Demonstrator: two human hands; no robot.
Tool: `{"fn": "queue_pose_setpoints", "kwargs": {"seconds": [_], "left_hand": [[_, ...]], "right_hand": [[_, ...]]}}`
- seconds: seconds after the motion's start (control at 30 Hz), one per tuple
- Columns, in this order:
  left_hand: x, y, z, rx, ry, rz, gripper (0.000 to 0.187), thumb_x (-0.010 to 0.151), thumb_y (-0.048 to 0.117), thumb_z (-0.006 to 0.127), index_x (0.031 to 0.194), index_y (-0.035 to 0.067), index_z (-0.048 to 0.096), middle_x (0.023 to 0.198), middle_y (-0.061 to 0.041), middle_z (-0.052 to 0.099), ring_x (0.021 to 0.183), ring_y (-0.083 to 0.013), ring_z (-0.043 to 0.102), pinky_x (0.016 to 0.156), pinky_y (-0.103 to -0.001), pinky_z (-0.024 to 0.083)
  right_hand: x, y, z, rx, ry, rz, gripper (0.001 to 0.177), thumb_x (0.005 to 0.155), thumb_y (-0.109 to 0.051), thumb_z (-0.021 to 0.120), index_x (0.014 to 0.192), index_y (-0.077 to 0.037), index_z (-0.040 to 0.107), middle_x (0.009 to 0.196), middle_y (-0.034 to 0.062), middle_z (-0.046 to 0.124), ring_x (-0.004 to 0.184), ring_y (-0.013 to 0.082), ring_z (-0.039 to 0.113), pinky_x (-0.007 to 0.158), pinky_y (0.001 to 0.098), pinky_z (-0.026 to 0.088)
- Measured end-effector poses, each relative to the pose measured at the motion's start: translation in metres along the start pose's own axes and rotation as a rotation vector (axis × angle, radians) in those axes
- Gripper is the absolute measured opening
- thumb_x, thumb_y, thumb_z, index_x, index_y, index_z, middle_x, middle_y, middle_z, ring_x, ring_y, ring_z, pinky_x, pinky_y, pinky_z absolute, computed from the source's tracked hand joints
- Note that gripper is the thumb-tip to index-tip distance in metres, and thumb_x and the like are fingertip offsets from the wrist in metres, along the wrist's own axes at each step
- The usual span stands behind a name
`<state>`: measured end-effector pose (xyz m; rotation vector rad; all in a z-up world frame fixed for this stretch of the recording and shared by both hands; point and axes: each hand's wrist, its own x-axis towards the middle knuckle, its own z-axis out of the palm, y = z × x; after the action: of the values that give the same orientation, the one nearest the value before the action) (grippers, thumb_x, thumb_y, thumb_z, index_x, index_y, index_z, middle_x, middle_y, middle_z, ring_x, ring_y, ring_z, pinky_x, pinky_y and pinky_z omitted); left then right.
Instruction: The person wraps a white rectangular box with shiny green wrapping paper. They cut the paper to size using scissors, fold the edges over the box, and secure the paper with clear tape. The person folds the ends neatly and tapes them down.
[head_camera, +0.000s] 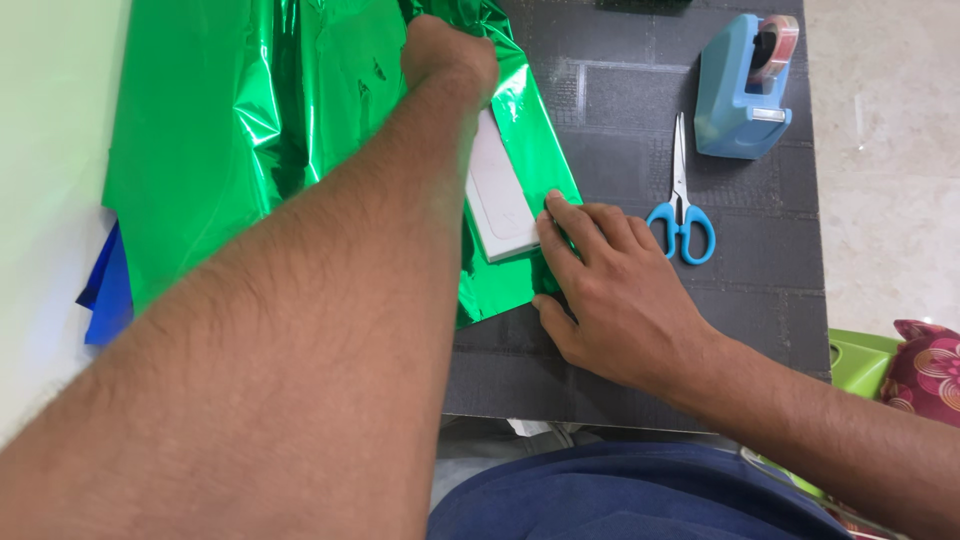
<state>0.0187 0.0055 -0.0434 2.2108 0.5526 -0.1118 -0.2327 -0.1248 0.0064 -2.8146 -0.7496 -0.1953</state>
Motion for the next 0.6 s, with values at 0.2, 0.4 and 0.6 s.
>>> {"fn": "queue_pose_setpoints", "kwargs": {"seconds": [0.2, 0.4, 0.6], "left_hand": [[-0.017, 0.004, -0.021, -0.048, 0.136, 0.058, 0.063, 0.076, 0.034, 0.085, 0.127, 0.009, 0.058, 0.129, -0.015, 0.062, 0.112, -0.0317, 0.070, 0.090, -0.040, 0.062], [-0.088, -0.032, -0.042, -0.065, 0.161, 0.440, 0.046, 0.081, 0.039, 0.077, 0.120, 0.017, 0.065, 0.133, -0.007, 0.058, 0.123, -0.0307, 0.061, 0.094, -0.057, 0.052], [-0.148, -0.063, -0.051, 0.009, 0.085, 0.402, 0.040, 0.080, 0.039, 0.080, 0.114, 0.020, 0.070, 0.142, -0.009, 0.049, 0.129, -0.0336, 0.051, 0.096, -0.059, 0.046]], "right_hand": [[0.001, 0.002, -0.004, 0.085, 0.023, 0.003, 0.065, 0.076, -0.025, 0.074, 0.131, 0.007, 0.059, 0.142, 0.0248, 0.054, 0.125, 0.0419, 0.050, 0.104, 0.0519, 0.041], [-0.003, 0.017, -0.009, 0.290, -0.035, 0.091, 0.071, 0.074, -0.006, 0.063, 0.143, 0.002, 0.050, 0.135, 0.0198, 0.062, 0.125, 0.0369, 0.052, 0.107, 0.0463, 0.044], [0.000, 0.043, -0.019, 0.411, -0.177, 0.201, 0.092, 0.074, 0.003, 0.056, 0.160, -0.007, 0.026, 0.149, 0.0113, 0.062, 0.089, 0.0349, 0.064, 0.076, 0.0429, 0.056]]}}
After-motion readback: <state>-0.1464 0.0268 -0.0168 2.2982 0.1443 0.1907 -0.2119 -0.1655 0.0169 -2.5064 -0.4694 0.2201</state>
